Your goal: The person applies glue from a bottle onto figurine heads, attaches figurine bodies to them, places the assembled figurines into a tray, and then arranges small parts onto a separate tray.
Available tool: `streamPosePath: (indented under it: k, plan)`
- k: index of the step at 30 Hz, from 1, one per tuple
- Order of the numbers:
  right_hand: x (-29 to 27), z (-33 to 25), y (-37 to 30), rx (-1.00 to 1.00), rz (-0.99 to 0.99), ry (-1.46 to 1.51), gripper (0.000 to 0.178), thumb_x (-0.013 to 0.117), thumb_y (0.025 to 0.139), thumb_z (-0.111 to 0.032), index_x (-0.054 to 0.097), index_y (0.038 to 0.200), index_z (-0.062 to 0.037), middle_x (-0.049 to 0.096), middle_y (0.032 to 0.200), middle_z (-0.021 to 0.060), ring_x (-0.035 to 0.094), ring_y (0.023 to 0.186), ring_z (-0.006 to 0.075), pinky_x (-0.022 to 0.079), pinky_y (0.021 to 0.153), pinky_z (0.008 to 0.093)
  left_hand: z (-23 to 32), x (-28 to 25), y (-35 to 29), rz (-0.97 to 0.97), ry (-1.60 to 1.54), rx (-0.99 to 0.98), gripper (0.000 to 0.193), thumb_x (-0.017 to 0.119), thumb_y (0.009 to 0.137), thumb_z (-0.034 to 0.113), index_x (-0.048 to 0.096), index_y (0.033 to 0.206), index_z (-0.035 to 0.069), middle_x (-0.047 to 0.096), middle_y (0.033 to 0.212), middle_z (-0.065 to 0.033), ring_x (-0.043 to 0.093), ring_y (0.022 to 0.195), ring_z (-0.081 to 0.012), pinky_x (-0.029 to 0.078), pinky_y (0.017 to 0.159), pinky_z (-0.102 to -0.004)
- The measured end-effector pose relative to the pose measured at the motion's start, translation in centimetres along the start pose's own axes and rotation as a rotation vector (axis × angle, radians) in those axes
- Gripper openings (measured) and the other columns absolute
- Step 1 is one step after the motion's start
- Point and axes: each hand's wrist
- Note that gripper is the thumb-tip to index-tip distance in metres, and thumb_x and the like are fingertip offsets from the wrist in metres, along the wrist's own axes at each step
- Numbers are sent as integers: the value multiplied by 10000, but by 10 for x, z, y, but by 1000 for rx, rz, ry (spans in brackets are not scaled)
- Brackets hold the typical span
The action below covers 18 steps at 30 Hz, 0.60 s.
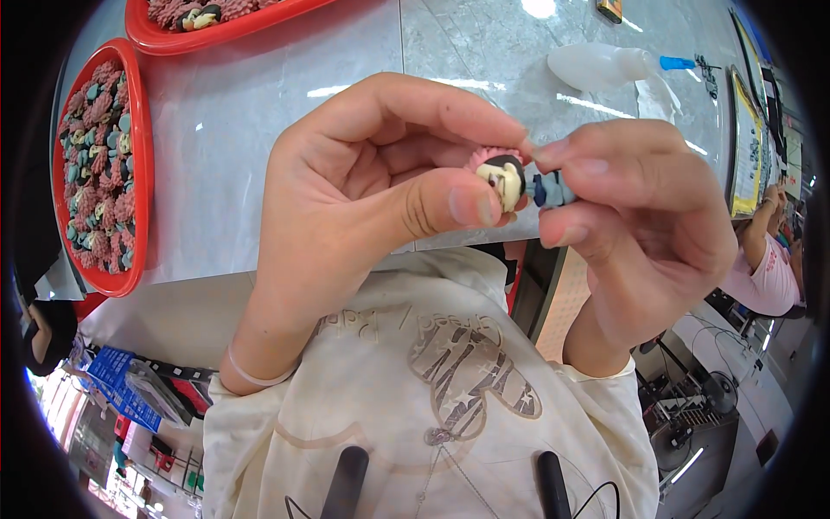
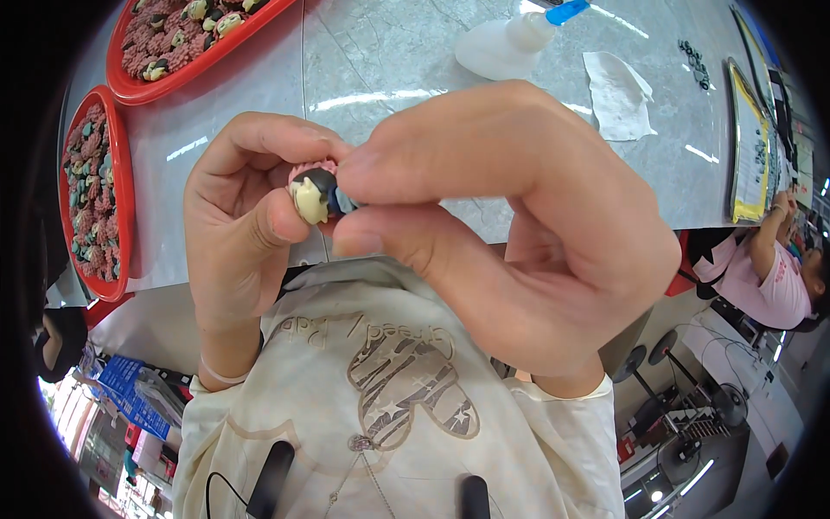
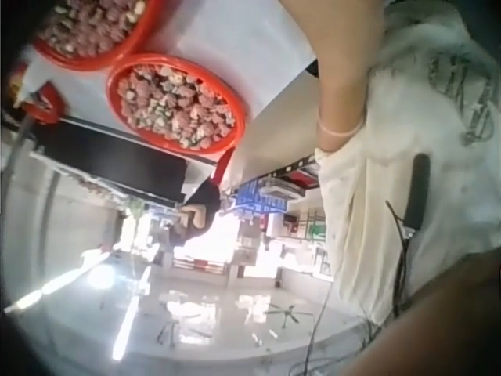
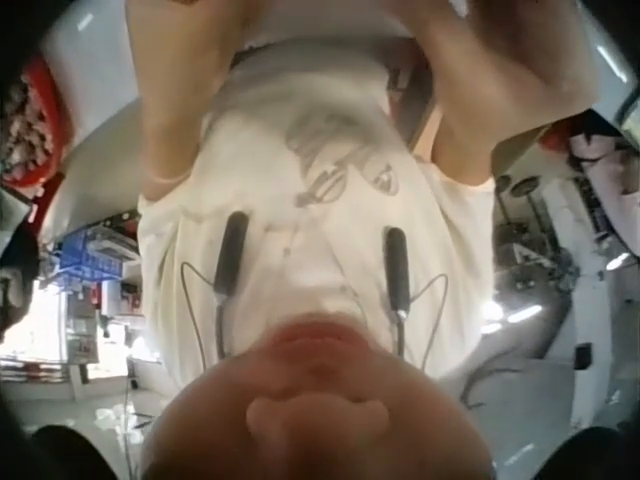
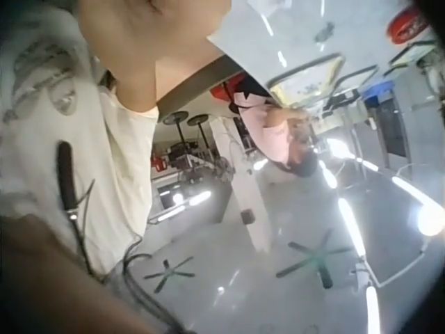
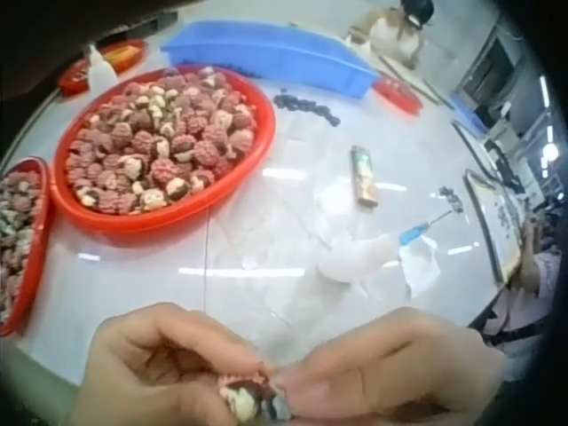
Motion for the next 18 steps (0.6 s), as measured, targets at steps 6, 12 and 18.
streamPosePath:
  k: [6,12,18]
  plan:
    - [8,-5,-4,28,47,-4,231,681,660,-74,534,807,26,550,791,166,577,680,193,456,588,214,-1,-2,-1,-9,-39,-5,400,727,624,220,518,879,-6,554,813,-86,555,765,-138,463,659,-227]
    - [11,-11,-4,59,76,-119,219,688,646,-88,542,775,10,548,763,161,575,672,181,446,561,197,-4,-1,-1,-4,-69,31,357,716,638,194,522,868,2,555,795,-95,562,735,-146,463,669,-230]
    - [11,-14,2,18,7,-250,208,686,638,-52,538,763,22,536,719,163,566,590,167,460,517,202,-10,-5,0,-48,57,201,262,699,650,127,562,825,-11,558,791,-113,564,716,-151,469,654,-238]
Point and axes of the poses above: each hand's wrist, its own y-axis towards the middle knuckle, its own x-axis out of the palm, z = x × y
